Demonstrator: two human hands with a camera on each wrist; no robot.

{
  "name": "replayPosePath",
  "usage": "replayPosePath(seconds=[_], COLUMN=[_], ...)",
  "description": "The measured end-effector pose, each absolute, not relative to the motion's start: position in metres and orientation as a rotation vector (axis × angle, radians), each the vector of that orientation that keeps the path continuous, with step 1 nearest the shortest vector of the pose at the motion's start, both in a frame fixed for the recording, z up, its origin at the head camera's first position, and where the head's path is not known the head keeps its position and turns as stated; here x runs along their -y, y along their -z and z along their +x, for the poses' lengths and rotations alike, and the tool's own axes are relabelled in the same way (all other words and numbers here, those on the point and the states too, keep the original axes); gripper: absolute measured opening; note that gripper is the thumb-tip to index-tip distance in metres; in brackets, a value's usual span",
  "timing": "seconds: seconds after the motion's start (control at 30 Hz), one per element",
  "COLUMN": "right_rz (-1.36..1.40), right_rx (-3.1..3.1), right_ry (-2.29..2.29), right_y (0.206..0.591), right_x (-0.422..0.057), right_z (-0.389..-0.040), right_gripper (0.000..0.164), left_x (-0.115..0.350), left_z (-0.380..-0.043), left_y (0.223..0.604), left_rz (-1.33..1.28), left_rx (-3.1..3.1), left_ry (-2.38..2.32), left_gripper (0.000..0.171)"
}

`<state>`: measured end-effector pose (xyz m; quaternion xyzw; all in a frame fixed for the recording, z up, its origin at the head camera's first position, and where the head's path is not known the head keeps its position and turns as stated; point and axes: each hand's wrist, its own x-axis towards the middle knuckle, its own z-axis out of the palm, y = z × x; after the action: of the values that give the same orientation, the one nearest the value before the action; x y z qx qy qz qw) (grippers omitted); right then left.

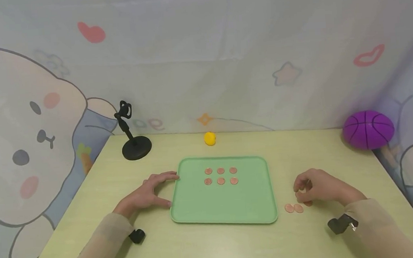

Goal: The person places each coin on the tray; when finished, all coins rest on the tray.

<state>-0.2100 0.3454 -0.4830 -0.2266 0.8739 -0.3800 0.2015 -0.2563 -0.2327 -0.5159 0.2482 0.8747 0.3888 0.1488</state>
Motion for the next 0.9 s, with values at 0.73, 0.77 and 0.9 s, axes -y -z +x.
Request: replayPosePath(seconds=[0.73, 0.77, 0.9], right_rz=[-0.620, -0.618, -0.617], right_rx=[-2.453, -2.451, -2.444], right_ry=[1.052, 1.053, 1.046], right_y=[0.4839, 0.4839, 0.4842], right_x=[-0.3446, -0.3444, -0.3431], right_z=[-0.2093, -0.2095, -0.2107], right_gripper=[0.007, 0.008, 0.009], left_x=[0.2326, 0.2328, 0.2335], left_z=[-0.2558, -0.2562, -0.2569], left_y=[0.5151, 0.5155, 0.5170], left_rz=[0.698, 0.700, 0.704], left_rx=[-2.504, -2.503, -2.503], left_ry=[-1.118, -1.120, -1.124], left_gripper=[0.082, 0.081, 0.081])
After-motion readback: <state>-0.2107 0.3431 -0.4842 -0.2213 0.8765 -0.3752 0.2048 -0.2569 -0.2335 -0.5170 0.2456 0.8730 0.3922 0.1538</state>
